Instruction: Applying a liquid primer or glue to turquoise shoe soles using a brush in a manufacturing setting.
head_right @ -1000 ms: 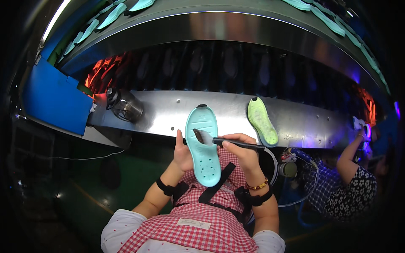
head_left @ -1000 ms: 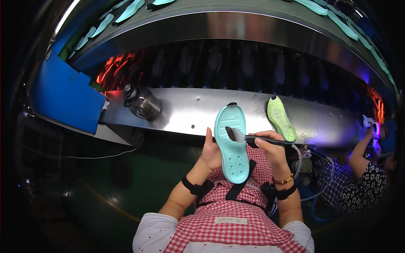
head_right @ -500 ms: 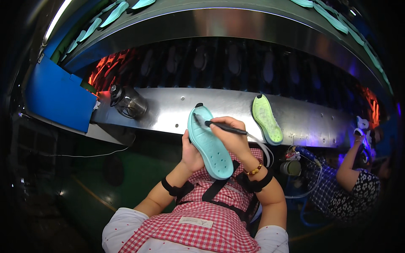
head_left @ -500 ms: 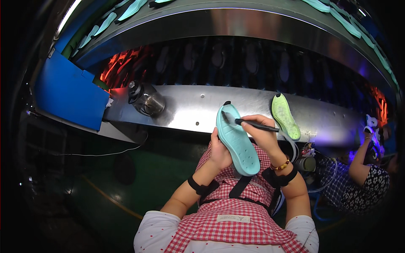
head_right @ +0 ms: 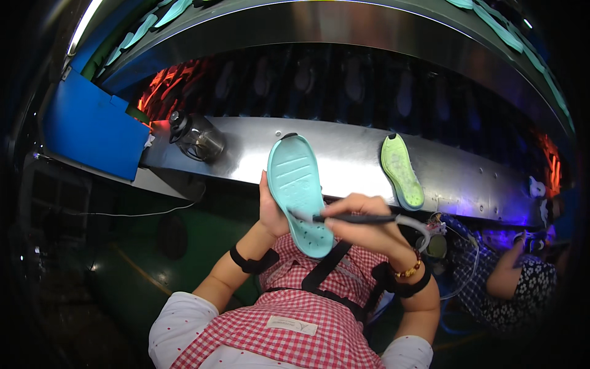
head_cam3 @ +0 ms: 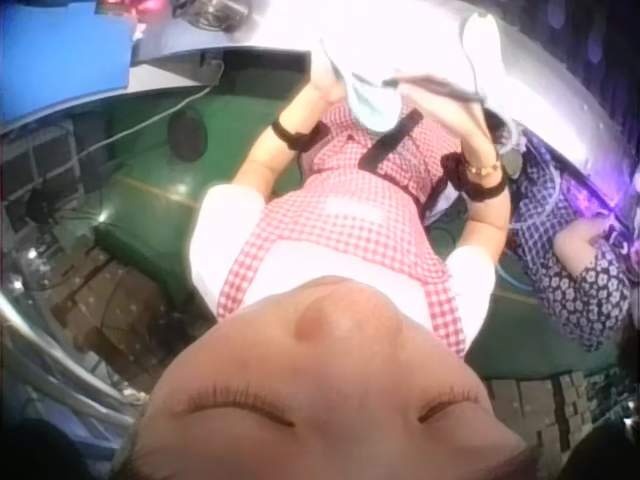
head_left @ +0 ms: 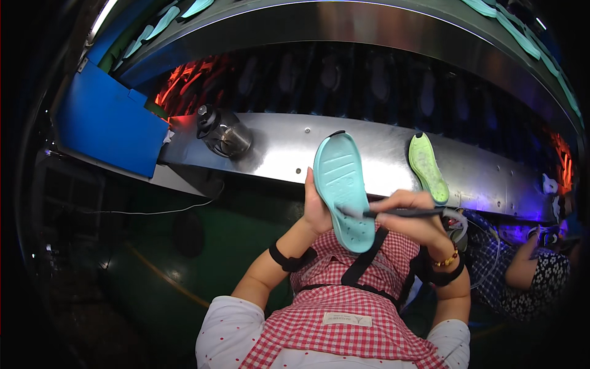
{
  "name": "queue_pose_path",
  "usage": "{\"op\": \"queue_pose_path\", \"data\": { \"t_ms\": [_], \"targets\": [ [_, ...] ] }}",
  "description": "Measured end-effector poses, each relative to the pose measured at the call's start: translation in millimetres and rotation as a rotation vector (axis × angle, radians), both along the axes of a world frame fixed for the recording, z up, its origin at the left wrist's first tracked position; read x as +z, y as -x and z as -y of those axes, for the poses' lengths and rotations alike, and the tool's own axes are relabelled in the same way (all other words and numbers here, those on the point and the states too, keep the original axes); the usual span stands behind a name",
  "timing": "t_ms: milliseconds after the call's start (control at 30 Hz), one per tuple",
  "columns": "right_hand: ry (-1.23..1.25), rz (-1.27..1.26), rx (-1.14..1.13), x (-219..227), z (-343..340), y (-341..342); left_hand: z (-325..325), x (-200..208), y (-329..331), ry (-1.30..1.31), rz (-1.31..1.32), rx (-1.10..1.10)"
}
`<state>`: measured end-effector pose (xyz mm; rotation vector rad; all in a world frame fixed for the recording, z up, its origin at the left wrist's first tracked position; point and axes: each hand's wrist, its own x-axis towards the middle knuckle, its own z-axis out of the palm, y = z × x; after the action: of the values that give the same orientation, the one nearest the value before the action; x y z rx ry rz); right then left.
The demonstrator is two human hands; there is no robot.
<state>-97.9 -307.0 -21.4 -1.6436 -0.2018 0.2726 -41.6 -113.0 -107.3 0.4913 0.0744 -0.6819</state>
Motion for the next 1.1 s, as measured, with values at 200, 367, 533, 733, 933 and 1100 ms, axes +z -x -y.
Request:
{"op": "queue_pose_path", "data": {
  "t_ms": [200,367,533,733,933,1100],
  "targets": [
    [0.083,0.15,-0.018,18.1,-20.4,-13.6,13.4,19.4,10.8,0.358,-0.028,-0.03],
    [-0.18,0.091,-0.004,26.1,-11.8,-6.1,5.2,27.2,6.3,0.171,0.087,-0.032],
    [-0.023,0.266,0.167,19.1,-12.1,-7.6,4.8,36.0,3.4,0.148,0.212,-0.003],
    [-0.04,0.17,-0.053,12.9,-1.7,-7.7,9.6,51.8,-0.6,-0.069,0.119,0.348],
    [-0.199,0.329,0.282,17.2,-2.1,1.4,-4.8,64.9,-8.4,0.027,0.275,0.429],
    [-0.078,0.274,0.042,4.9,-5.5,-0.2,-5.2,68.0,-13.5,0.04,0.31,0.438]
  ]
}}
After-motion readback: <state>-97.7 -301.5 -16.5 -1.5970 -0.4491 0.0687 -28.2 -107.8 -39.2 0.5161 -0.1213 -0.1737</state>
